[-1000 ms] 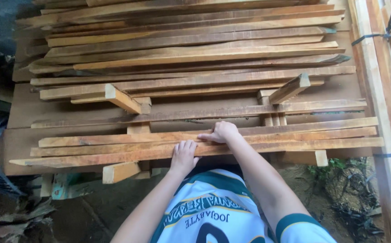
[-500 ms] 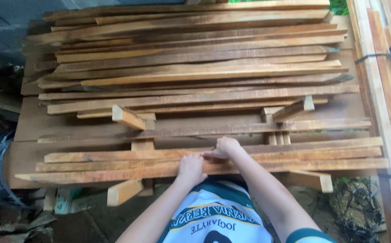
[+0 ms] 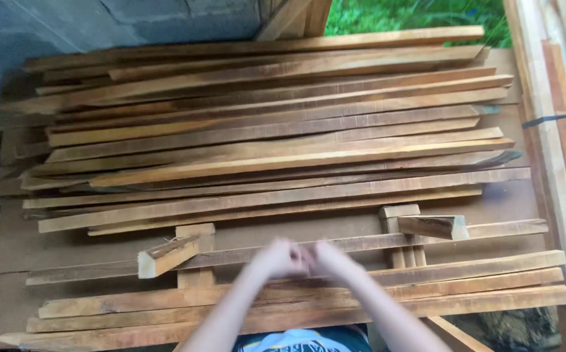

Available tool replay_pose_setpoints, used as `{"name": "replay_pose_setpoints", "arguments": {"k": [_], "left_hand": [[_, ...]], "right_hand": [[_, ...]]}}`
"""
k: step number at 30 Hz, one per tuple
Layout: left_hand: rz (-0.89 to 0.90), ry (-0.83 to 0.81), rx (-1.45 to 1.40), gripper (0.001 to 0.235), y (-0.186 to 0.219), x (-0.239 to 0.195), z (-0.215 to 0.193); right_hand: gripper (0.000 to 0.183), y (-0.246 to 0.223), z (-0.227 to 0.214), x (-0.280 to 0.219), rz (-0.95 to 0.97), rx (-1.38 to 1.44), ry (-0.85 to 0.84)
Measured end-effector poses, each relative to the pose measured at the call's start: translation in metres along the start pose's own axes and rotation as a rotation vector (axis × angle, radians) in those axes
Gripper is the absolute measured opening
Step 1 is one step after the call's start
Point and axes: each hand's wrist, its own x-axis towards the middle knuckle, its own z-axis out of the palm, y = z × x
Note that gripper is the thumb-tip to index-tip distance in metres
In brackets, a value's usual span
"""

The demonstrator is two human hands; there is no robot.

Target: The person arranges and stacks long wooden planks on a wooden workbench. They repeatedly pick up planks, align them with the existing stack, and place them down. Towards the end, the person picks up a black strap and places it on the stack.

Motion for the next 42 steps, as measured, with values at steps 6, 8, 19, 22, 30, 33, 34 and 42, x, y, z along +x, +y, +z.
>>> {"name": "replay_pose_setpoints", "arguments": {"k": [6, 8, 19, 22, 30, 33, 34, 42], "left_hand": [[0.352, 0.996, 0.275, 0.041, -0.054, 0.129, -0.080], [0.193, 0.963, 0.388, 0.053, -0.065, 0.133, -0.100], [0.009, 1.262, 0.611, 0.032, -0.100, 0.113, -0.138], [0.026, 1.410, 0.554, 0.050, -0.089, 0.103, -0.121], [0.114, 0.961, 0.747, 0.063, -0.122, 0.081, -0.025], [0.096, 1.088, 0.633, 0.043, -0.141, 0.101, -0.013], [0.104, 1.092, 0.634, 0.043, -0.142, 0.104, -0.019], [-0.058, 0.912, 0.548, 0.037, -0.154, 0.117, -0.061]], "right_hand": [[0.056, 0.050, -0.099, 0.122, -0.330, -0.379, 1.073], [0.062, 0.059, -0.110, 0.135, -0.212, -0.414, 0.975], [0.042, 0.060, -0.138, 0.182, -0.493, -0.652, 1.303], [0.067, 0.037, -0.114, 0.181, -0.446, -0.488, 1.314], [0.073, 0.050, -0.008, 0.126, -0.212, -0.473, 0.947], [0.062, 0.059, -0.008, 0.115, -0.242, -0.493, 1.001], [0.062, 0.065, -0.009, 0.118, -0.239, -0.495, 1.009], [0.033, 0.096, -0.025, 0.142, -0.191, -0.368, 1.074]]}}
